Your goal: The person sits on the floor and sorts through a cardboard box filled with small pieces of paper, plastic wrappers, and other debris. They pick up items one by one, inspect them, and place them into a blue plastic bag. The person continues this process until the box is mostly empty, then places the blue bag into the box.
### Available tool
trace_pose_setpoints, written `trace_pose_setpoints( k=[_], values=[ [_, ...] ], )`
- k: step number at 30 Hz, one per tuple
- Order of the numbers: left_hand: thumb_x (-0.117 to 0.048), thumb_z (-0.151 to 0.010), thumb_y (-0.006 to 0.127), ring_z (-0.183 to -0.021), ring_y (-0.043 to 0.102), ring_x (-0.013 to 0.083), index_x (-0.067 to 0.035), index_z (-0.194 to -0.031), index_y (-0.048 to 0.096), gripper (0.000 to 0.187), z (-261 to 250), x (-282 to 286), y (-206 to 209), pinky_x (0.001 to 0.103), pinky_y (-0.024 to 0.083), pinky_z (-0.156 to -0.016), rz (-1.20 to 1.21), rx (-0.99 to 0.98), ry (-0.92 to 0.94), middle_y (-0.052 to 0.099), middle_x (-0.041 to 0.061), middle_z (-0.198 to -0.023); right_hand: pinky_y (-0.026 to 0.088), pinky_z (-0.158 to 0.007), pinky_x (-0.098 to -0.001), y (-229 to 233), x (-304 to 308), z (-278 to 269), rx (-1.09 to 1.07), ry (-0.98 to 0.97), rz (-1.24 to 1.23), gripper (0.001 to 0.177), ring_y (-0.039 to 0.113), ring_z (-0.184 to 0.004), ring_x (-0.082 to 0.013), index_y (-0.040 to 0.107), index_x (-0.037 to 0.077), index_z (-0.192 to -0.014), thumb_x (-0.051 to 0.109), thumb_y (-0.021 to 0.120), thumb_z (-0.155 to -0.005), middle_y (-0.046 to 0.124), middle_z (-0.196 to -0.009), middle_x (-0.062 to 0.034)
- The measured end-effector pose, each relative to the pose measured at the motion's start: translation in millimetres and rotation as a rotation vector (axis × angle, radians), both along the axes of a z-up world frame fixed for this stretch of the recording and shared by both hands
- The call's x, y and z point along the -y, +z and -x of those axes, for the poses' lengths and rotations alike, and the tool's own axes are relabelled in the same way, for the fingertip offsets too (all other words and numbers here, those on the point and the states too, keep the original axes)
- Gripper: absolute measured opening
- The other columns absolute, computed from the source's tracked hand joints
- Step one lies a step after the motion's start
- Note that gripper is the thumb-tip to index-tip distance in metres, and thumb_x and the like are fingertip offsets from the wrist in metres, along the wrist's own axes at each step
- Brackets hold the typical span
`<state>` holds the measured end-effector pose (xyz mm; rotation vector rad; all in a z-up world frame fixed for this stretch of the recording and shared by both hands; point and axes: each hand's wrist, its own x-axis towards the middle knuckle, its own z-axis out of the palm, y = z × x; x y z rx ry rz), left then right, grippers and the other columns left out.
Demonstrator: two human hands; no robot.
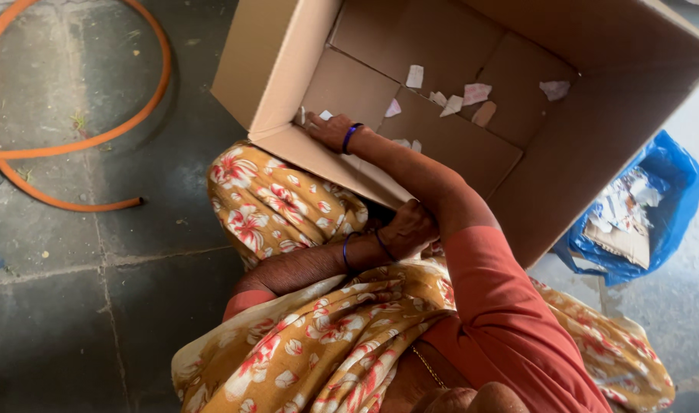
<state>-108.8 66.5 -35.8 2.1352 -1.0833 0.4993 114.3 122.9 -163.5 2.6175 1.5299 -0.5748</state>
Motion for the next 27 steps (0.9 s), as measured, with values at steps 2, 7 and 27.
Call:
trace_pose_setpoints(
  k=[2, 7, 27],
  values=[
    [-0.019, -0.068, 0.072, -0.067, 0.062, 0.0266, -0.013, -0.063, 0.062, 0.013, 0.7, 1.4, -3.0, 0.041, 0.046, -0.063, -0.105, 0.018, 0.046, 0.061, 0.008, -0.069, 0.060, -0.082, -0.0484, -12.2, 11.4, 3.5, 0.070, 0.071, 0.038, 0.033, 0.071, -0.105, -0.0372, 0.053, 0.008, -0.138, 0.014, 0.052, -0.105, 0.041, -0.150, -0.0217],
    [-0.020, -0.080, 0.073, -0.058, 0.058, 0.0201, -0.009, -0.072, 0.063, 0.017, -0.5, 11.1, -10.8, 0.035, 0.044, -0.055, -0.264, 0.008, 0.067, 0.056, 0.005, -0.063, 0.059, -0.077, -0.0493, -23.8, 48.9, 4.1, 0.002, -0.051, 0.097, 0.031, 0.071, -0.097, -0.0396, 0.050, 0.005, -0.136, 0.011, 0.051, -0.106, 0.053, -0.133, -0.0274],
    [-0.019, -0.084, 0.070, -0.063, 0.056, 0.0139, -0.012, -0.080, 0.060, 0.013, -2.1, 12.0, -16.1, 0.032, 0.043, -0.060, -0.359, 0.040, 0.095, 0.057, 0.001, -0.065, 0.061, -0.086, -0.0350, 33.1, 300.0, -51.4, -0.032, -1.153, -0.725, 0.033, 0.074, -0.105, -0.0273, 0.070, 0.005, -0.119, 0.005, 0.073, -0.087, 0.075, -0.111, -0.0144]
  ],
)
